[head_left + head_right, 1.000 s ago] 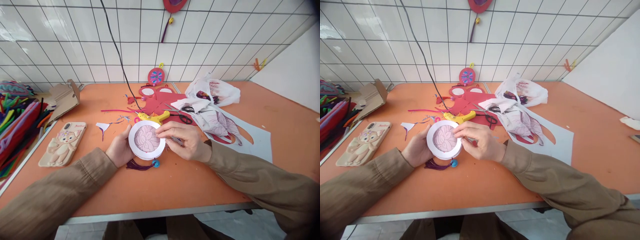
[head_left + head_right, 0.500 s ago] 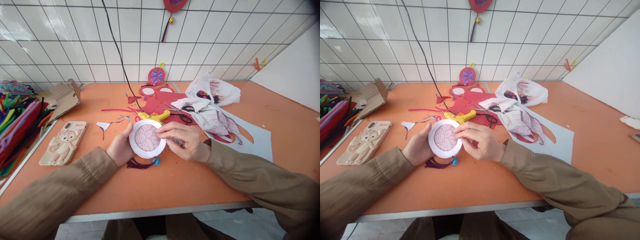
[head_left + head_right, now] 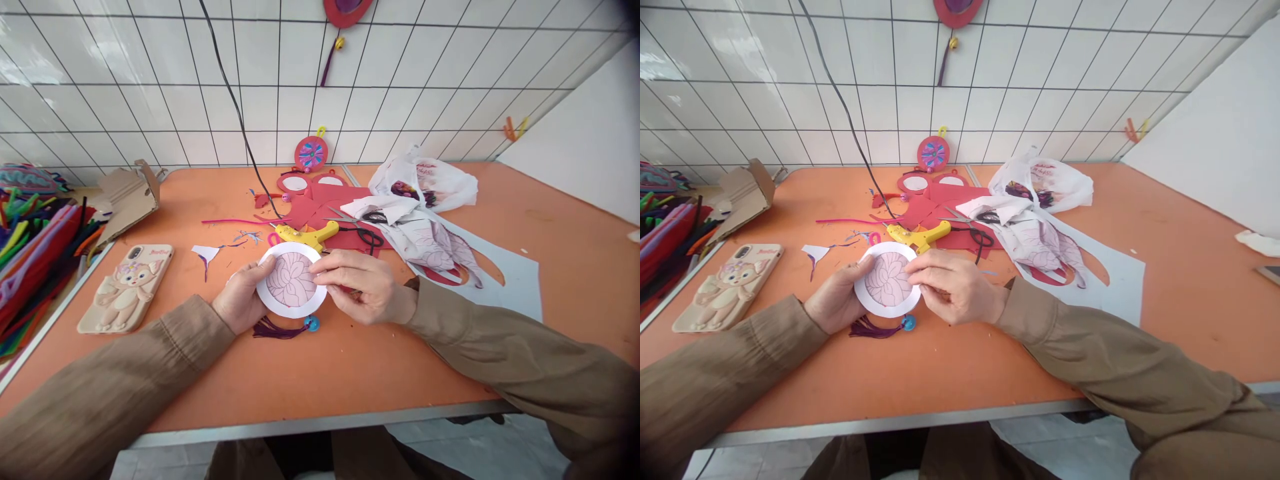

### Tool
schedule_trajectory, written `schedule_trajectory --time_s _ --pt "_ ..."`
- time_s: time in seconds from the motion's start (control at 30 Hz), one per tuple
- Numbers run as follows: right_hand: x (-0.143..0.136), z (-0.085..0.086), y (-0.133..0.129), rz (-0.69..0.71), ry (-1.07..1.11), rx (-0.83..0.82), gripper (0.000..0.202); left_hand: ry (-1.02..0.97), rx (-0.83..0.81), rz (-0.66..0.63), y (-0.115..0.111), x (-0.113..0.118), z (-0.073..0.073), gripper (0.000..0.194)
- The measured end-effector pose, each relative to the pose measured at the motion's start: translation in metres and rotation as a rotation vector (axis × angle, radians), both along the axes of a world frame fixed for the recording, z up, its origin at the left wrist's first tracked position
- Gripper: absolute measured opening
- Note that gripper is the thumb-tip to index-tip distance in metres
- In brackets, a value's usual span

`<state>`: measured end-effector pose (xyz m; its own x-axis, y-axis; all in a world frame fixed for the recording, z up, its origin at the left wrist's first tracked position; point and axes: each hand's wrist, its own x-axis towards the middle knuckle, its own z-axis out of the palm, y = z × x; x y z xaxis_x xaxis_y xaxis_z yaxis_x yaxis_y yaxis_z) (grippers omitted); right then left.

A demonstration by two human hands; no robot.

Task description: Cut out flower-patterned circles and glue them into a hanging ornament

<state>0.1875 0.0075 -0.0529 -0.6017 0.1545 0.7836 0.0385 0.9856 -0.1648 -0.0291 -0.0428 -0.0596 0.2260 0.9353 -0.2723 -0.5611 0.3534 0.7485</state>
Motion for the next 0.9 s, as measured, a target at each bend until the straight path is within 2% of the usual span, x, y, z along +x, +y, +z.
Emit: schedule_trajectory --time_s 0.13,0.23,0.33,0.4,0.53,0.7,0.9 --pt "0.001 0.001 0.0 -0.063 0.066 -0.137 0.018 0.039 0.018 0.023 -0.002 0.002 0.003 0.032" --pt "0.001 0.001 0.0 -0.159 0.135 -0.432 0.021 0.069 0.044 0.015 -0.002 0.002 0.001 0.033" --pt "-0.001 0.0 0.0 -0.157 0.076 -0.74 0.033 0.091 0.06 0.034 -0.002 0.002 -0.001 0.034" --pt "-0.004 0.001 -0.001 -0.158 0.015 -0.858 0.032 0.108 0.06 0.06 -0.003 0.003 -0.002 0.035" --pt "-0.011 0.005 -0.004 -0.156 -0.004 -0.959 0.017 0.147 0.045 0.081 -0.004 0.003 -0.002 0.035" --pt "-0.014 0.008 -0.004 -0.149 0.081 -1.146 0.02 0.155 0.049 0.057 -0.004 0.004 0.002 0.039" --pt "-0.014 0.01 0.0 -0.17 0.218 -1.156 0.022 0.206 0.112 0.05 -0.004 0.005 0.007 0.04"
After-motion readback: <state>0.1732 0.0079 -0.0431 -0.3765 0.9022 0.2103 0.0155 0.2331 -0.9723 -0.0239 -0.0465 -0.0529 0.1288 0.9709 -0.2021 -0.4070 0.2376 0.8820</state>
